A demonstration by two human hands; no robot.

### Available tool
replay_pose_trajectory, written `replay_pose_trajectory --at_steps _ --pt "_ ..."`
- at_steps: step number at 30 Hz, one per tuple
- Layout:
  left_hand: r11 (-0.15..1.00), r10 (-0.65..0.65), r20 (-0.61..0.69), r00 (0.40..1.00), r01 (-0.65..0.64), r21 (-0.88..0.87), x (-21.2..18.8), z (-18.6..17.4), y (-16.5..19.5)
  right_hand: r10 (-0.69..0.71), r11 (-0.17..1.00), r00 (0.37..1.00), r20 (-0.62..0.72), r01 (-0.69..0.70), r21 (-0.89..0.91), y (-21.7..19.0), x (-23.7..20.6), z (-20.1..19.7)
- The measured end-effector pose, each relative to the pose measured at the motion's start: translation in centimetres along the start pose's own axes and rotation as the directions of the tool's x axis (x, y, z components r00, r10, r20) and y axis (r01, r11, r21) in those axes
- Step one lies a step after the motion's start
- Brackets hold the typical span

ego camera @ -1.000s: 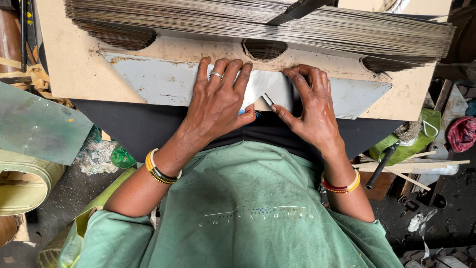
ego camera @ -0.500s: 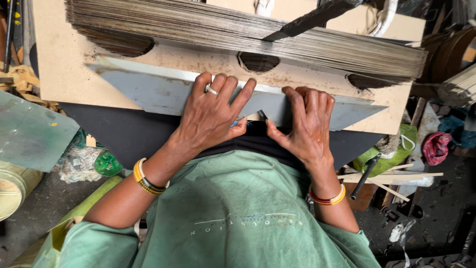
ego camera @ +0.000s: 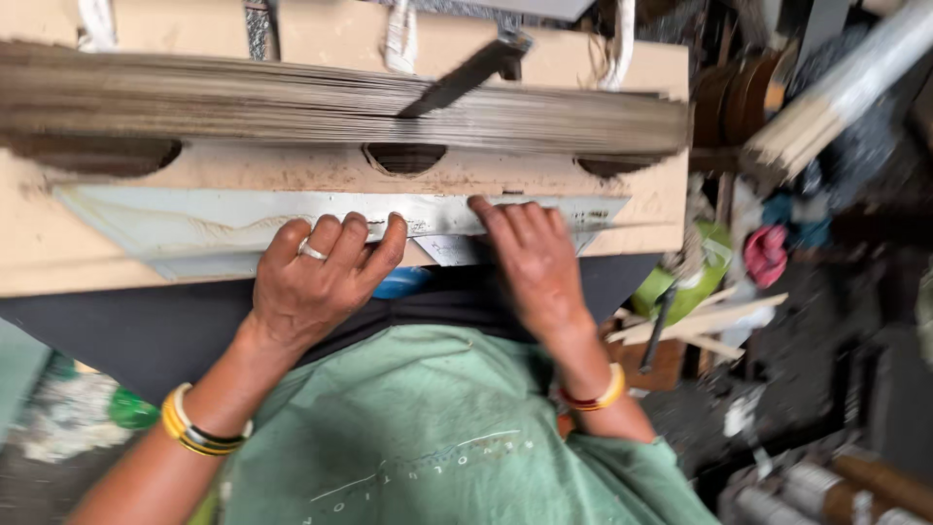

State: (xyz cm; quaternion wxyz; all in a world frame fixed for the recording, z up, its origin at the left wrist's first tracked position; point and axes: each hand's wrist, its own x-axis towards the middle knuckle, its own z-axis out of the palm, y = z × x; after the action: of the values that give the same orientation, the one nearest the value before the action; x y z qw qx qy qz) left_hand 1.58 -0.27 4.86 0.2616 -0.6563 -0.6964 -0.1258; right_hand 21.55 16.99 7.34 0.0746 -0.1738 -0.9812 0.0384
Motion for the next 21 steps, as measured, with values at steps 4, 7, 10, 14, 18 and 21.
replay_pose_trajectory --at_steps 4,7,10,14,18,21 --pt "0.998 -0.001 0.037 0.999 0.003 -0.068 0.0 -0.6 0.0 0.075 0.987 0.997 -0.031 -0.070 0.144 4.7 -3.0 -3.7" --pt "0.995 -0.014 0.063 0.998 0.021 -0.102 0.5 -0.8 0.2 0.201 0.977 0.978 -0.056 -0.195 0.085 8.1 -5.5 -5.3" --pt "0.994 -0.042 0.028 0.999 0.044 -0.104 1.8 -1.0 0.8 0.199 0.979 0.960 -0.198 -0.185 0.091 11.3 -6.9 -6.1" --pt "0.994 -0.088 -0.022 0.996 0.087 -0.062 4.2 -1.6 1.7 0.147 0.988 0.904 -0.401 -0.151 0.021 14.7 -5.9 -6.2" --pt "0.991 -0.079 -0.095 0.992 0.088 0.098 6.3 -1.7 2.0 0.061 0.991 0.833 -0.550 -0.116 -0.066 17.5 -2.9 -5.4" --pt "0.988 -0.143 -0.036 0.989 0.145 0.055 6.9 -1.7 1.9 0.064 0.991 0.830 -0.553 -0.117 -0.061 17.8 -2.3 -5.2"
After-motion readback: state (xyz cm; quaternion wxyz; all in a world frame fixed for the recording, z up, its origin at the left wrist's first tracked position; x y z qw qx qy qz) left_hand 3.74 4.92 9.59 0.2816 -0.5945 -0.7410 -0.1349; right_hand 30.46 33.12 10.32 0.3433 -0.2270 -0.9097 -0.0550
